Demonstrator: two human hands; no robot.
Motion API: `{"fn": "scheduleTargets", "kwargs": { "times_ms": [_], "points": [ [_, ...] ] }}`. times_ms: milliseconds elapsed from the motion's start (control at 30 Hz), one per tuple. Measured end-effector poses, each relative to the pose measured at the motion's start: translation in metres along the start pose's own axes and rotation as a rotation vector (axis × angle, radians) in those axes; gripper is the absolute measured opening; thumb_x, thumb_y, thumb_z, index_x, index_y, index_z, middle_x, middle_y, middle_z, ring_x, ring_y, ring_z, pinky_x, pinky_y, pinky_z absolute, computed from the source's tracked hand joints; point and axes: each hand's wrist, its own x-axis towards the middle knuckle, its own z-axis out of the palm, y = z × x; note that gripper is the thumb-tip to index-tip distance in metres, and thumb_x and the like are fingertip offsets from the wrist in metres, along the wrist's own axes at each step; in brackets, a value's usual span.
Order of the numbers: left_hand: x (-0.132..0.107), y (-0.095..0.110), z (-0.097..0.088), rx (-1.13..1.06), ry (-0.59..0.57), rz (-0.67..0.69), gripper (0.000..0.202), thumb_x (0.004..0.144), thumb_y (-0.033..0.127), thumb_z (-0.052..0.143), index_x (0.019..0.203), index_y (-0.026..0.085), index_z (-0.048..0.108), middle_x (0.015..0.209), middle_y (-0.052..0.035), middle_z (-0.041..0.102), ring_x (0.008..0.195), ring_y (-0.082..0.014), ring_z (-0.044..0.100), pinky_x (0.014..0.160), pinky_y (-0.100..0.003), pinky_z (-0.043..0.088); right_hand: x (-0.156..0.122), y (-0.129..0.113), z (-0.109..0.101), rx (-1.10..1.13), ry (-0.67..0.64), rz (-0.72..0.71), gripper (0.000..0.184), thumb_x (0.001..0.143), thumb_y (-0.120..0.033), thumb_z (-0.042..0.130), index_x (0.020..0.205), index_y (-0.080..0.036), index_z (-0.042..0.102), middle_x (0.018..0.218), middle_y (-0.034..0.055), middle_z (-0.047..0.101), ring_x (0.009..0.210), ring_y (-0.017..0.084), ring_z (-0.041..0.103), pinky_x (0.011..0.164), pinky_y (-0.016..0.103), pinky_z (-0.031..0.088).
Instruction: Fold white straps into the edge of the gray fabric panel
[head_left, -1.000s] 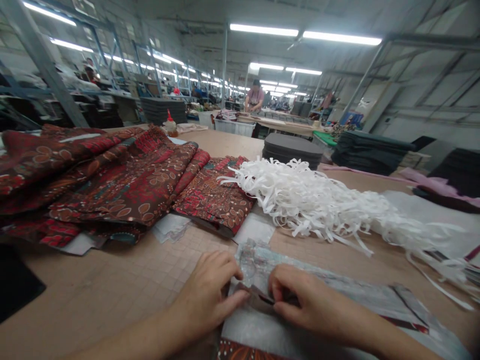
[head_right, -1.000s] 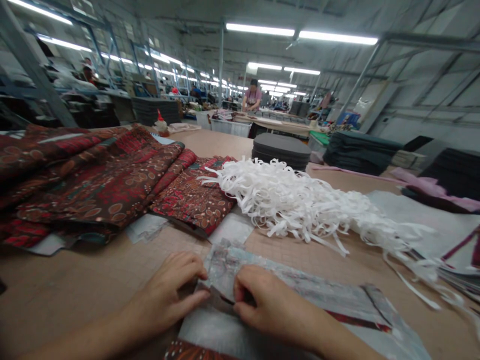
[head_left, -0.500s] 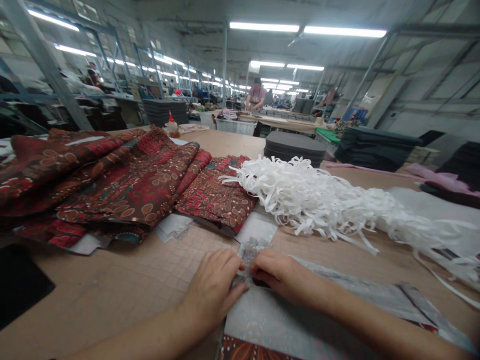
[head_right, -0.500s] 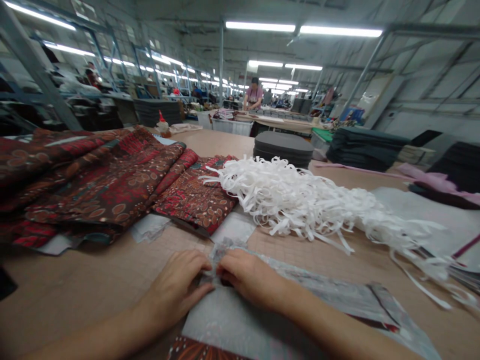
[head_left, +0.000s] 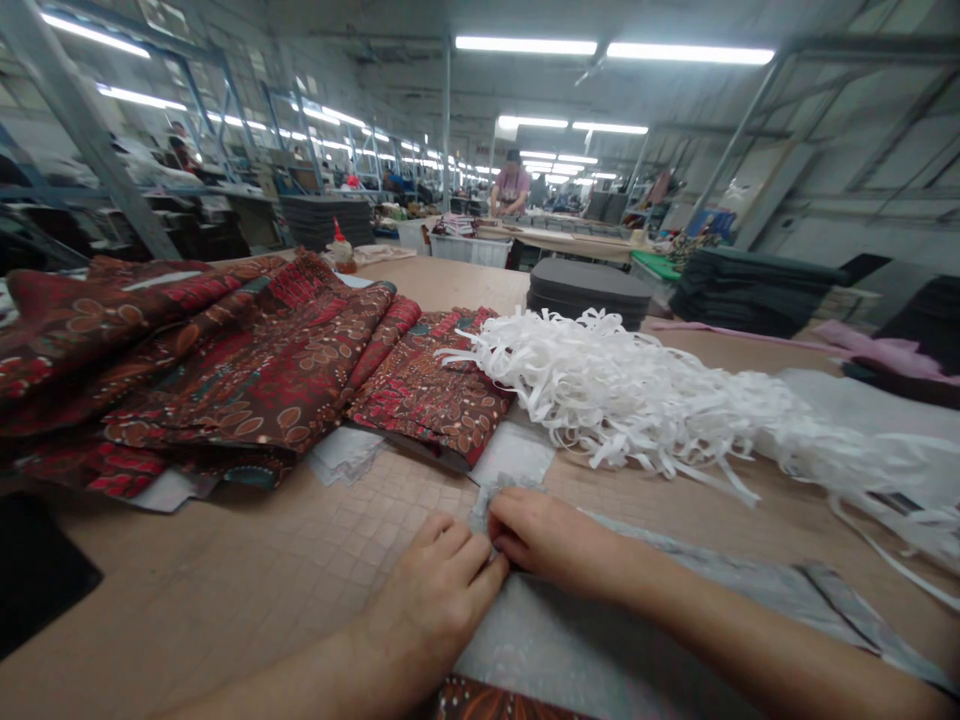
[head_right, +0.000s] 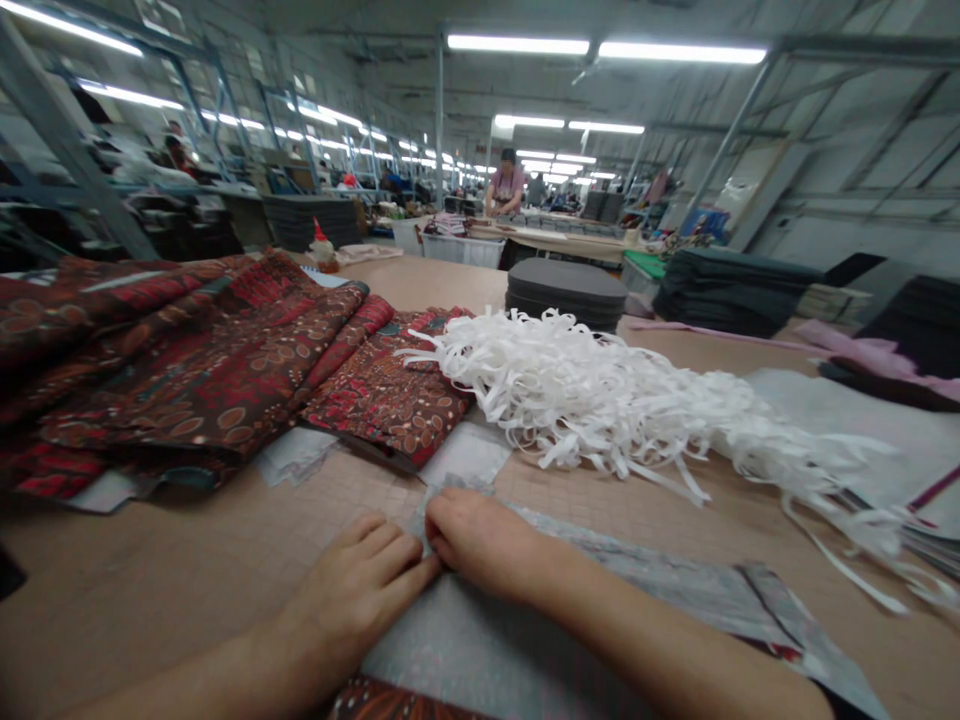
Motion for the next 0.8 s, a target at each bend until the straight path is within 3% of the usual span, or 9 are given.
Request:
{"fn": "scheduleTargets", "kwargs": {
  "times_ms": [133,267,400,567,667,800],
  "points": [
    [0.001,-0.001,0.001,0.013,-0.046,-0.028,0.021,0.093,0.017,0.038,0.102,0.015,0.057,0.085,-0.0044,0.058,0.078,-0.0217,0.049,0.073,-0.038,0.037,0.000,-0.001,0.001,0.025,0.030,0.060,0.010,0.075,-0.008,0.054,0.081,-0.015,0.053,0.076,0.0016,0.055,0.066,0.013,0.048,0.059,0.023,0.038],
    [0.002,0.000,-0.001,0.030,-0.067,-0.051,0.015,0.091,0.018,0.046,0.101,0.017,0.057,0.087,-0.0032,0.059,0.078,-0.0208,0.049,0.074,-0.036,0.037,-0.020,-0.001,0.000,0.042,0.173,0.105,0.009,0.083,-0.009,0.048,0.083,-0.016,0.054,0.081,0.0029,0.055,0.072,0.014,0.050,0.065,0.024,0.041],
    [0.000,0.002,0.000,0.098,-0.061,-0.004,0.018,0.091,0.017,0.045,0.106,0.017,0.056,0.104,-0.0048,0.059,0.091,-0.0201,0.050,0.087,-0.037,0.032,-0.059,-0.002,0.003,-0.089,0.189,0.020,0.013,0.088,-0.013,0.046,0.087,-0.017,0.059,0.085,0.0043,0.057,0.078,0.017,0.051,0.069,0.027,0.043],
    [-0.003,0.002,0.001,0.183,0.035,0.094,0.026,0.093,0.017,0.038,0.111,0.016,0.056,0.116,-0.0036,0.059,0.107,-0.0200,0.046,0.099,-0.036,0.021,-0.105,-0.006,0.005,-0.246,0.120,-0.041,0.025,0.088,-0.012,0.047,0.112,-0.014,0.053,0.102,0.0099,0.058,0.090,0.021,0.051,0.080,0.035,0.043],
    [-0.006,-0.003,0.001,0.199,0.077,0.116,0.029,0.089,0.015,0.038,0.112,0.019,0.057,0.113,-0.0028,0.062,0.106,-0.0204,0.049,0.099,-0.036,0.021,-0.133,-0.007,-0.003,-0.287,0.114,0.019,0.030,0.088,-0.011,0.045,0.117,-0.011,0.050,0.106,0.0124,0.058,0.095,0.023,0.051,0.084,0.037,0.043],
    [-0.004,-0.023,0.006,0.207,0.097,0.295,0.039,0.080,0.009,0.039,0.110,0.025,0.058,0.106,0.0009,0.065,0.095,-0.0189,0.054,0.092,-0.032,0.027,-0.177,0.000,-0.018,-0.285,0.108,0.170,0.022,0.089,-0.013,0.044,0.108,-0.014,0.055,0.102,0.0095,0.059,0.094,0.021,0.051,0.084,0.033,0.043]
  ]
}}
